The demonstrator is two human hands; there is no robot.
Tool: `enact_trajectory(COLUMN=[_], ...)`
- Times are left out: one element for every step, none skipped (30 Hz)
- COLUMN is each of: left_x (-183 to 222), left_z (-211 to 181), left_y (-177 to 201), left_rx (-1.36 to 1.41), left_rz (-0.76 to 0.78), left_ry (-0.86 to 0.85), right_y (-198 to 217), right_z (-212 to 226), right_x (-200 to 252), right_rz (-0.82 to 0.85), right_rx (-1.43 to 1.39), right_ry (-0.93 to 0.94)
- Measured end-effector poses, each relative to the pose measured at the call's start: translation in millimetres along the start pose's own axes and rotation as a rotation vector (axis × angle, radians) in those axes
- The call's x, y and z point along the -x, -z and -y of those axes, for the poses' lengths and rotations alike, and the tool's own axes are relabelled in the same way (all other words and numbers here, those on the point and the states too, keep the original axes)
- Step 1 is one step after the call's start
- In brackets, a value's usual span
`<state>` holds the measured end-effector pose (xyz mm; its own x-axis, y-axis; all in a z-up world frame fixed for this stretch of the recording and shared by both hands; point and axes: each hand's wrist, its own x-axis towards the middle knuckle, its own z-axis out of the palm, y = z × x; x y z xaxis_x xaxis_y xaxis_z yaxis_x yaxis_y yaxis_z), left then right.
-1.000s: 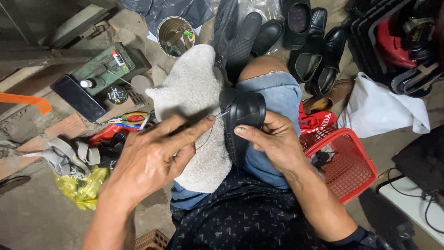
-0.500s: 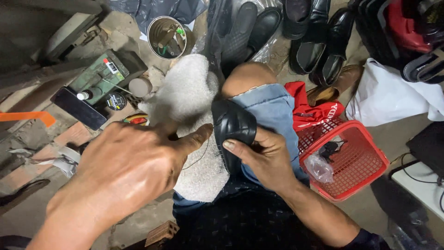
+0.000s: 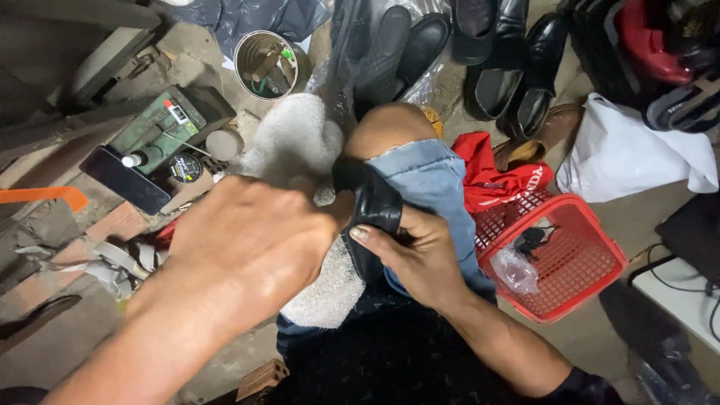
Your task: Hand-sewing a black shoe sole to the upper part using a needle and thread in a repair shop.
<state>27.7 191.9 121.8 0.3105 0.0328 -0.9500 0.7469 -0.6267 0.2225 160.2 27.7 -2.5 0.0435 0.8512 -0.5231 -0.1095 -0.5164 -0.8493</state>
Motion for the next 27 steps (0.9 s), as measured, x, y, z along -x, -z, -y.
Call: enact_trajectory(left_x=[-1.1, -1.7, -1.2, -5.0, -9.6, -14.3, -14.5, -14.9, -16.2, -16.3, -15.6, -14.6, -11.8, -8.4, -3.6, -2.5, -2.2, -2.5, -2.0, -1.8, -2.2, -4.3, -6.6, -8.9, -9.4, -9.8, -9.9], left_z=[0.5, 0.8, 2.1, 13.8, 25.5, 37.4, 41.9, 46.8, 51.1, 54.3, 55.8, 57.2, 54.7, 52.4, 50.7, 49.6, 48.3, 46.7, 43.6, 40.1, 36.6, 35.0, 33.5, 32.3, 30.2, 28.6, 27.7], left_y=[-4.1, -8.5, -12.7, -32.5, -53.4, -74.5, -89.8, -105.3, -122.8, -131.8, -141.8, -152.4, -153.1, -154.0, -153.7, -155.6, -156.8, -157.5, -157.1, -156.1, -153.4, -153.3, -154.0, -154.5, -155.6, -156.5, -158.5], left_rx=[-0.004, 0.057, 0.118, 0.114, 0.217, 0.316, 0.312, 0.376, 0.444, 0.447, 0.426, 0.404, 0.411, 0.424, 0.434, 0.437, 0.475, 0.513, 0.514, 0.521, 0.525, 0.523, 0.445, 0.365, 0.365, 0.354, 0.345], left_rz=[-0.002, 0.011, 0.016, 0.008, -0.228, -0.467, -0.478, -0.658, -0.839, -0.851, -0.924, -0.996, -1.011, -0.999, -0.990, -1.007, -0.943, -0.879, -0.888, -0.840, -0.794, -0.804, -0.878, -0.951, -0.962, -0.954, -0.946], left_ry=[0.002, 0.039, 0.078, 0.083, -0.027, -0.134, -0.135, -0.197, -0.258, -0.257, -0.229, -0.200, -0.193, -0.201, -0.209, -0.200, -0.167, -0.135, -0.134, -0.075, -0.018, -0.019, -0.028, -0.037, -0.037, -0.009, 0.022], right_y=[1.2, 2.4, 2.8, 8.2, 14.2, 19.9, 33.2, 46.1, 59.4, 77.3, 96.1, 114.5, 123.9, 133.1, 141.8, 124.6, 107.8, 91.6, 77.5, 64.1, 51.6, 43.8, 35.6, 27.3, 32.1, 36.7, 40.1], right_z=[-0.6, -1.1, -0.7, 3.2, 6.5, 9.7, 7.3, 4.6, 1.7, -3.2, -7.2, -10.9, -16.9, -22.3, -26.6, -16.8, -8.3, -0.2, -3.0, -5.8, -8.1, -5.5, -3.1, -0.6, 0.3, 1.3, 2.1], right_x=[-0.7, -0.9, -2.6, -0.2, 2.1, 4.4, 11.9, 19.4, 26.8, 24.7, 24.1, 23.8, 23.8, 23.8, 22.4, 23.1, 25.0, 26.9, 25.3, 23.5, 21.0, 16.7, 13.6, 10.2, 15.5, 20.5, 25.0], right_rz=[-0.001, 0.020, 0.043, 0.044, 0.129, 0.213, 0.212, 0.108, 0.009, 0.012, -0.177, -0.366, -0.356, -0.391, -0.417, -0.412, -0.415, -0.416, -0.416, -0.316, -0.218, -0.221, -0.183, -0.144, -0.145, -0.086, -0.025], right_rx=[-0.002, -0.017, -0.030, -0.031, 0.042, 0.115, 0.121, 0.174, 0.229, 0.238, 0.266, 0.293, 0.301, 0.693, 1.081, 1.084, 1.098, 1.107, 1.109, 1.098, 1.085, 1.089, 1.104, 1.119, 1.125, 1.088, 1.051], right_ry=[0.004, 0.046, 0.094, 0.105, 0.132, 0.159, 0.169, 0.136, 0.101, 0.109, 0.091, 0.073, 0.084, 0.265, 0.453, 0.472, 0.631, 0.791, 0.800, 0.893, 0.985, 0.994, 1.045, 1.096, 1.106, 1.045, 0.984])
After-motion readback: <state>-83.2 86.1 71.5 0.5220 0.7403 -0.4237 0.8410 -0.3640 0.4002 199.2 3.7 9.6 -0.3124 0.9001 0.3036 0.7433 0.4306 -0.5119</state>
